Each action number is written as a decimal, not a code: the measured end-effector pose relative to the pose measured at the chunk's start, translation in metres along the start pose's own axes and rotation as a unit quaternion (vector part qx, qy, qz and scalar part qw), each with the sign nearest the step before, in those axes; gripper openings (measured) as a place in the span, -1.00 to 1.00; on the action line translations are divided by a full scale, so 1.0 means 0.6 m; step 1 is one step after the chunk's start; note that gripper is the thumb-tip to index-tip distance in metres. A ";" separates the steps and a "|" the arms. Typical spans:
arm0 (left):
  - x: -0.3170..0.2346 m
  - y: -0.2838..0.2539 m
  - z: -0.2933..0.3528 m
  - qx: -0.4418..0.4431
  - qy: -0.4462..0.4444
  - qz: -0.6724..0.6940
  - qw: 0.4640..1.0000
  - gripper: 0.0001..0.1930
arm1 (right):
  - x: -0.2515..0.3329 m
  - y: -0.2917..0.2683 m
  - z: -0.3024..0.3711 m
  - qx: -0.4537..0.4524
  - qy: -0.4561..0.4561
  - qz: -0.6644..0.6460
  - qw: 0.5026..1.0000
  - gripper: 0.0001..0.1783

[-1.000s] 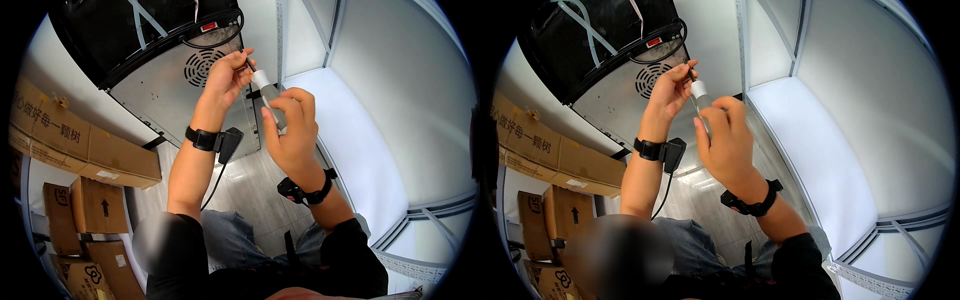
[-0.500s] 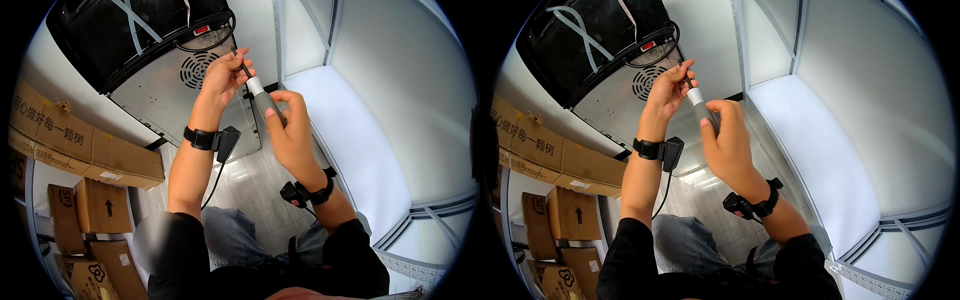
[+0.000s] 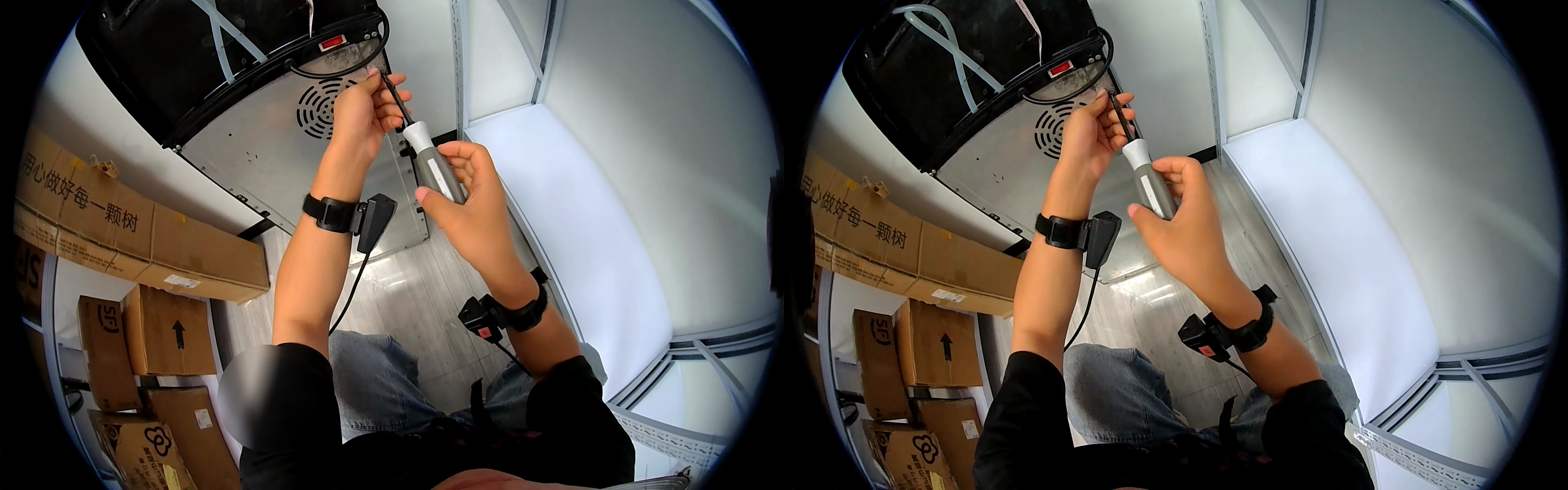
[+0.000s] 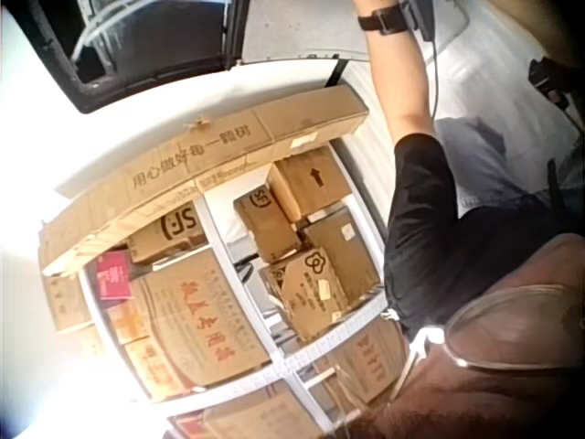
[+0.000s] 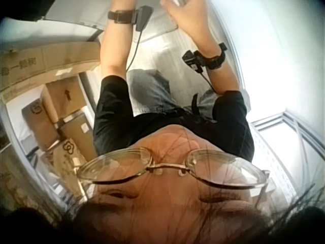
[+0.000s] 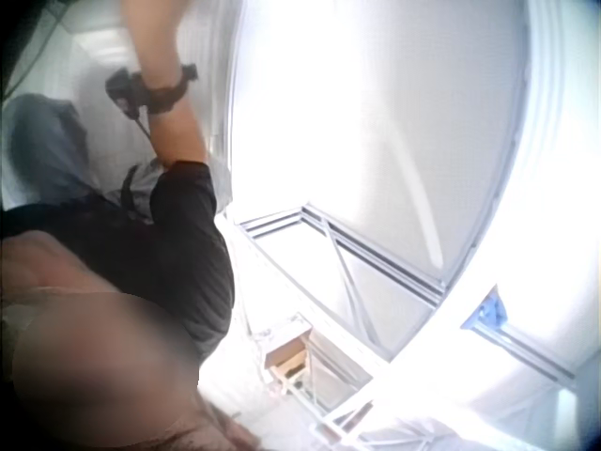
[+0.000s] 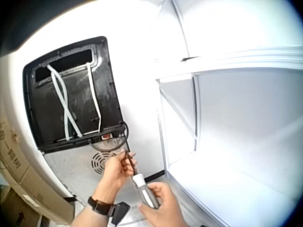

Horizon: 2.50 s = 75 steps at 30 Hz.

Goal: The person uses a screwdriver to remove screws from a black plastic cover on a white appliance, then removes the cover to expose the internal metal housing. They continue to remove additional screws from the appliance's side panel.

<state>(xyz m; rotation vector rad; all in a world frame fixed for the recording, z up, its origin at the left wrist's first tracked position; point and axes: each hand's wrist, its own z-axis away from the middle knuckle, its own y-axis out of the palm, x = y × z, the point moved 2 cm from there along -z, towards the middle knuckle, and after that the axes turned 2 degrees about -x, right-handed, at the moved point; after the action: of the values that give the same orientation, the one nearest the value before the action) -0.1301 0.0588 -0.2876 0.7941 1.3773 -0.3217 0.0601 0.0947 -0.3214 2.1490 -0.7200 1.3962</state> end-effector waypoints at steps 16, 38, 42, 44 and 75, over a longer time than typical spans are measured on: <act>-0.009 0.009 0.000 -0.024 -0.060 0.075 0.995 -0.69 | 0.012 0.010 0.014 -0.008 -0.136 0.158 0.978 -0.55; -0.011 -0.008 -0.004 0.014 -0.152 0.094 0.984 -0.69 | 0.012 0.011 0.029 0.005 0.021 -0.039 0.999 -0.61; -0.012 0.002 0.013 0.031 -0.119 0.085 0.989 -0.70 | 0.014 -0.006 0.034 -0.009 0.018 -0.068 0.997 -0.63; 0.002 0.016 0.017 0.046 -0.091 0.077 0.992 -0.72 | 0.006 -0.031 0.034 0.001 0.032 -0.075 0.997 -0.63; 0.828 0.613 0.050 0.241 -0.235 -0.155 0.929 -0.85 | -0.330 -0.776 0.383 -0.336 0.374 0.006 0.865 -0.71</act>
<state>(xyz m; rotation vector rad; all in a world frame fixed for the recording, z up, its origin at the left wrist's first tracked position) 0.2255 0.4178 -0.6452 0.8237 0.9675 -1.0622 0.4518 0.3300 -0.6378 0.9566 -0.7397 1.5222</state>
